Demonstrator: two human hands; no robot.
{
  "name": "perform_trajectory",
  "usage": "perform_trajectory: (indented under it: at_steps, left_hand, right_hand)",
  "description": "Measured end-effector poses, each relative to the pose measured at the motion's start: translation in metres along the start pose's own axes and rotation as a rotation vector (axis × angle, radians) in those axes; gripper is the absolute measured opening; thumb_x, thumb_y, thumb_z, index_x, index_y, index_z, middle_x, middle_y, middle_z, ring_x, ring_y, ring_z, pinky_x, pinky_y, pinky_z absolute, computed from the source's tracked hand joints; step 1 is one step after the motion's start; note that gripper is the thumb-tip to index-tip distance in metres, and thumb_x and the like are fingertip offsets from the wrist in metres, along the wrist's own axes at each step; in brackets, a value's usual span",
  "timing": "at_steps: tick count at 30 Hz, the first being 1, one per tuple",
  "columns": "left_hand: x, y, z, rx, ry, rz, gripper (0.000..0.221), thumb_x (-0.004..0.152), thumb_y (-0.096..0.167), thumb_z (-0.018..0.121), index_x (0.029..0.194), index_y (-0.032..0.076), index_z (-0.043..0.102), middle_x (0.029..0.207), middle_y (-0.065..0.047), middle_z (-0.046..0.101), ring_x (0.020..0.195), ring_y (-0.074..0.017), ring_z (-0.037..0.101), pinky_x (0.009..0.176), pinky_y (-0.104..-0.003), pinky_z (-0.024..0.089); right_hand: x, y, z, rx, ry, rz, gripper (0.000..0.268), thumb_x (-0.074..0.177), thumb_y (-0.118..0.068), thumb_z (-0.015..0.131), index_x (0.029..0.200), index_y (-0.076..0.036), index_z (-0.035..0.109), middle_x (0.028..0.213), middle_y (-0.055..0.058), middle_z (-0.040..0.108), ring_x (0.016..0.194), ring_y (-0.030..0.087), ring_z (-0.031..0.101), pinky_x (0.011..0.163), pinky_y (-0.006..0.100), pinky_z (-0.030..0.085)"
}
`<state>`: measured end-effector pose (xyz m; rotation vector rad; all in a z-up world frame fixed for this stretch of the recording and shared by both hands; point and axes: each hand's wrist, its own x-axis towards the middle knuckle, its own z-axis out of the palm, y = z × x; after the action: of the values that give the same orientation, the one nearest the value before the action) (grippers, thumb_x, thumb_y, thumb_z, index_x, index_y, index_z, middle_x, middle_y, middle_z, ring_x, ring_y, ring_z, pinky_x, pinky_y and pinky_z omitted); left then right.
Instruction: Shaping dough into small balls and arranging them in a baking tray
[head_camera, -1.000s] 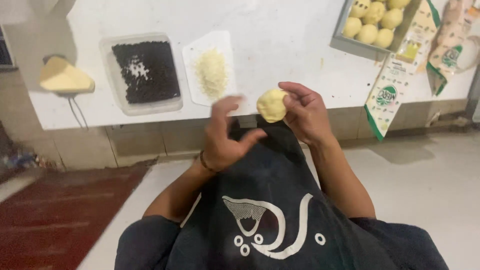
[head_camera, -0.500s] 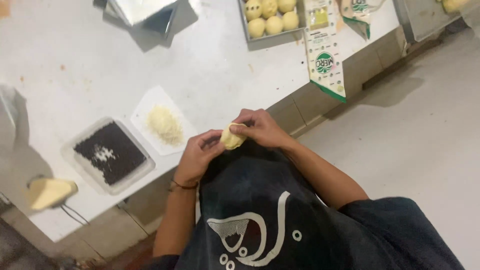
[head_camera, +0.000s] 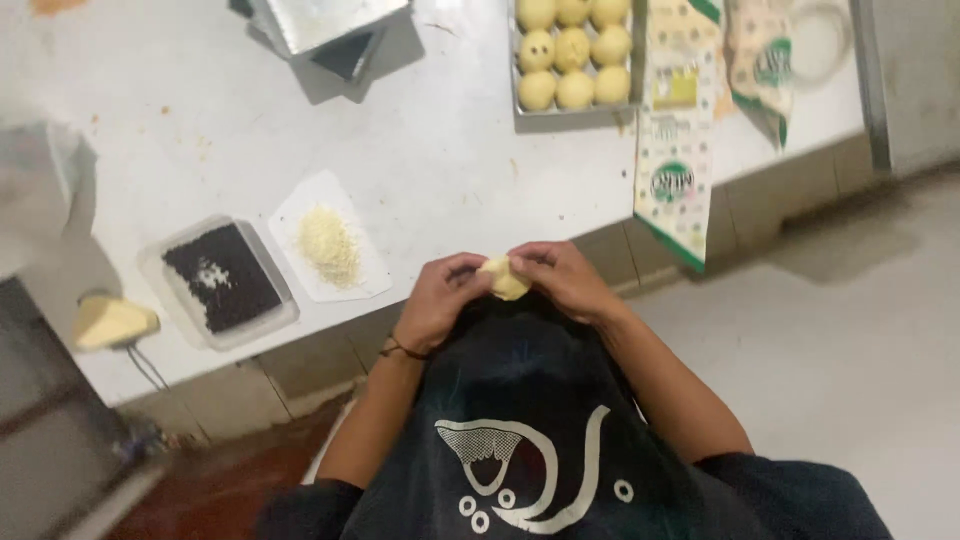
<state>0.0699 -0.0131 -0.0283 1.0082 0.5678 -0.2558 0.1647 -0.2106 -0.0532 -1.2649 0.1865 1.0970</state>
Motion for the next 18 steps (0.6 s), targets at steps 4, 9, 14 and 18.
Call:
perform_trajectory:
  at_steps: [4,9,14,18]
  left_hand:
    - [0.009,-0.015,0.027,0.507,0.152,0.268,0.027,0.086,0.027,0.085,0.103,0.007,0.08,0.094,-0.013,0.078,0.092,-0.0208,0.072,0.081,-0.037,0.057]
    - [-0.01,0.0,0.044,0.293,0.113,0.24,0.043,0.09,0.032,0.081,0.118,-0.001,0.073,0.112,-0.022,0.073,0.108,-0.0349,0.067,0.097,-0.048,0.054]
    - [-0.029,-0.054,-0.038,0.833,0.839,0.425,0.044,0.088,0.011,0.082,0.127,-0.002,0.068,0.117,-0.021,0.067,0.099,-0.0395,0.069,0.082,-0.046,0.058]
    - [-0.08,-0.029,-0.093,1.106,1.149,0.402,0.039,0.087,0.008,0.085,0.119,-0.008,0.069,0.103,-0.02,0.066,0.091,-0.0359,0.07,0.074,-0.041,0.061]
  right_hand:
    - [-0.003,-0.033,-0.019,-0.219,-0.16,0.027,0.034,0.088,-0.013,0.08,0.118,0.0,0.072,0.092,0.008,0.071,0.077,0.013,0.071,0.069,0.027,0.061]
    - [0.02,-0.043,-0.053,-0.441,-0.251,0.05,0.024,0.093,-0.018,0.079,0.11,-0.001,0.077,0.085,0.009,0.07,0.066,0.013,0.062,0.056,0.029,0.054]
    - [0.035,-0.061,-0.081,-0.173,-0.126,0.085,0.017,0.1,-0.021,0.067,0.109,-0.007,0.072,0.086,0.009,0.071,0.071,0.016,0.072,0.067,0.029,0.058]
    - [0.047,-0.074,-0.066,-0.095,-0.125,0.029,0.026,0.099,-0.015,0.068,0.123,-0.003,0.068,0.106,0.009,0.073,0.091,0.018,0.074,0.089,0.035,0.059]
